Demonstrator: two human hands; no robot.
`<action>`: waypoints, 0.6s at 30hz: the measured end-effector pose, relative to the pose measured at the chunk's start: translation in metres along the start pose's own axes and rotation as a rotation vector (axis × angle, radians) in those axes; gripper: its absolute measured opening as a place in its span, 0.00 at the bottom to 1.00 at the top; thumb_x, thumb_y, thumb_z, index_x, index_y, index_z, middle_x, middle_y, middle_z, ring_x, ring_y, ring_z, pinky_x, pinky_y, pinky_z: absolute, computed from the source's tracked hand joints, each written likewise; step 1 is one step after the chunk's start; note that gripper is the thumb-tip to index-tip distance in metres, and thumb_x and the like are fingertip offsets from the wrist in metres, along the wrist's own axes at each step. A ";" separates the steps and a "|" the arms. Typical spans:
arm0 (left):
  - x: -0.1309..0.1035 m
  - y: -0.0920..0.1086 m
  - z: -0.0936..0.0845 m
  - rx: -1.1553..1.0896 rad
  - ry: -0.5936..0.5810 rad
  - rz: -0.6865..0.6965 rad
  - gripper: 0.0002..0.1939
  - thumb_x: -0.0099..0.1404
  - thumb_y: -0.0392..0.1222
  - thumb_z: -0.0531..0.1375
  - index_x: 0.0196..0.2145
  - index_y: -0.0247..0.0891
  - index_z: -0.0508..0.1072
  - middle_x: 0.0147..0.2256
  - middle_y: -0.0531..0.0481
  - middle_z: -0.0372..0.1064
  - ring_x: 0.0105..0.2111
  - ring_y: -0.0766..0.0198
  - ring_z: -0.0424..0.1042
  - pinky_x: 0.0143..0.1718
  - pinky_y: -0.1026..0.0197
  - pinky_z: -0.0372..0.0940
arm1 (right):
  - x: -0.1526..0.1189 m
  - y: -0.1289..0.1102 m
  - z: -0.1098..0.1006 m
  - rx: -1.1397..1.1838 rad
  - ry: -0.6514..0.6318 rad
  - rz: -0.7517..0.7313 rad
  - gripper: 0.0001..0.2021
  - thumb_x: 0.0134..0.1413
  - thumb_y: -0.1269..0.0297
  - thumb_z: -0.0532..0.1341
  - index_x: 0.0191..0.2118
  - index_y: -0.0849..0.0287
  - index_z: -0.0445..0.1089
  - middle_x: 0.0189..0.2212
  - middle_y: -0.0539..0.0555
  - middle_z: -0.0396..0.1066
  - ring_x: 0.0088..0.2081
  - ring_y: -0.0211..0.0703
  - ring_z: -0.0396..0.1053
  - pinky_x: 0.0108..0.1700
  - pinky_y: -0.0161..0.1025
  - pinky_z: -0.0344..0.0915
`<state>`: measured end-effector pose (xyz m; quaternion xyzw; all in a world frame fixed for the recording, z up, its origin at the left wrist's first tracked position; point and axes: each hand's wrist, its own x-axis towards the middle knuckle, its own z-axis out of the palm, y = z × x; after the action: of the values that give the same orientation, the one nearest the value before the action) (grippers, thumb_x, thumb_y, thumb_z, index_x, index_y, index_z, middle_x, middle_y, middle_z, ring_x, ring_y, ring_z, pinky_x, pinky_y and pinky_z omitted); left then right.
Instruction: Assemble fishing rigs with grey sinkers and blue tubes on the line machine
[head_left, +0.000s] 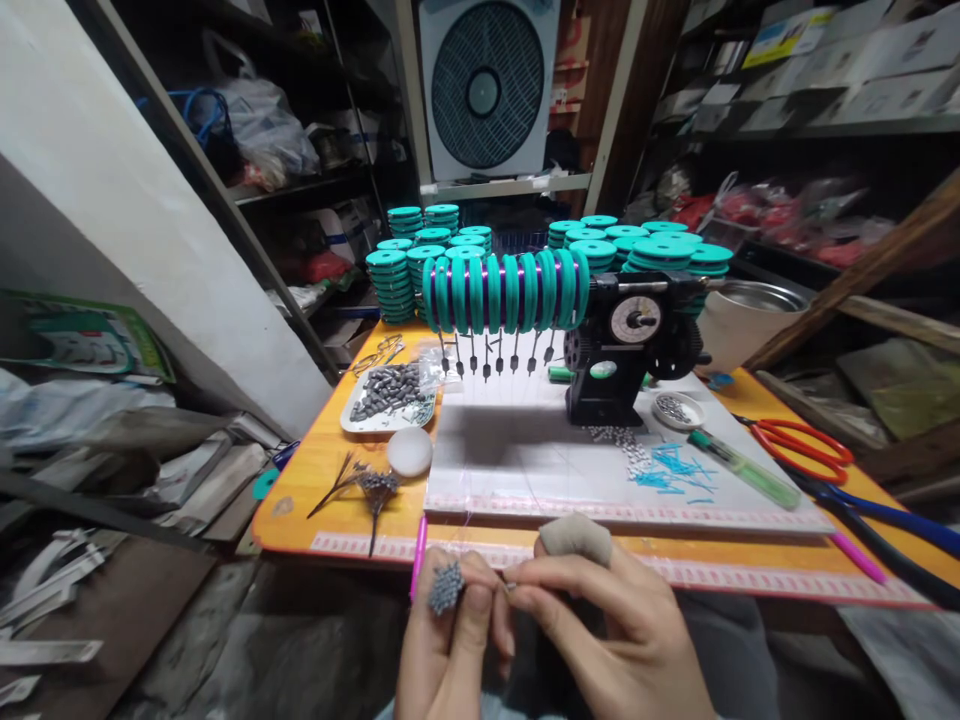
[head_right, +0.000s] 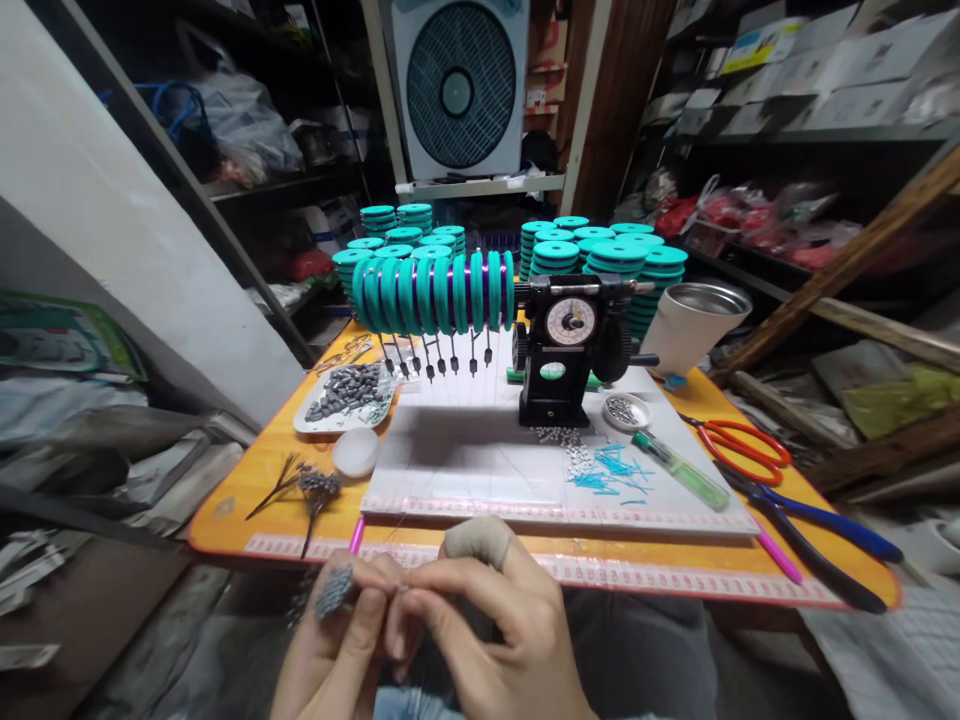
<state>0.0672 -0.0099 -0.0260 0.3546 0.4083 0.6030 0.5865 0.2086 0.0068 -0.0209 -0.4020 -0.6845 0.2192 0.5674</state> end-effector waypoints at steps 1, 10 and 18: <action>0.002 0.000 -0.002 -0.007 -0.028 0.089 0.13 0.66 0.50 0.65 0.28 0.41 0.74 0.21 0.56 0.64 0.23 0.67 0.66 0.26 0.67 0.62 | -0.002 0.002 -0.002 -0.012 -0.008 -0.025 0.07 0.58 0.74 0.66 0.40 0.55 0.77 0.30 0.49 0.74 0.31 0.36 0.74 0.33 0.29 0.73; 0.003 -0.003 -0.011 0.188 -0.079 0.422 0.06 0.73 0.43 0.58 0.36 0.46 0.74 0.22 0.57 0.64 0.25 0.65 0.66 0.29 0.63 0.62 | -0.009 0.001 -0.012 -0.258 -0.152 -0.166 0.10 0.54 0.76 0.65 0.39 0.53 0.74 0.29 0.47 0.75 0.26 0.39 0.75 0.53 0.55 0.74; 0.000 -0.004 0.001 0.181 0.010 0.409 0.08 0.72 0.46 0.59 0.34 0.46 0.73 0.21 0.57 0.62 0.24 0.64 0.64 0.28 0.62 0.59 | -0.006 -0.004 -0.015 -0.247 -0.176 -0.182 0.10 0.54 0.77 0.65 0.37 0.53 0.75 0.27 0.47 0.75 0.26 0.38 0.75 0.52 0.51 0.75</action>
<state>0.0694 -0.0100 -0.0293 0.4782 0.3831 0.6720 0.4159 0.2215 -0.0026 -0.0171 -0.3844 -0.7866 0.1154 0.4692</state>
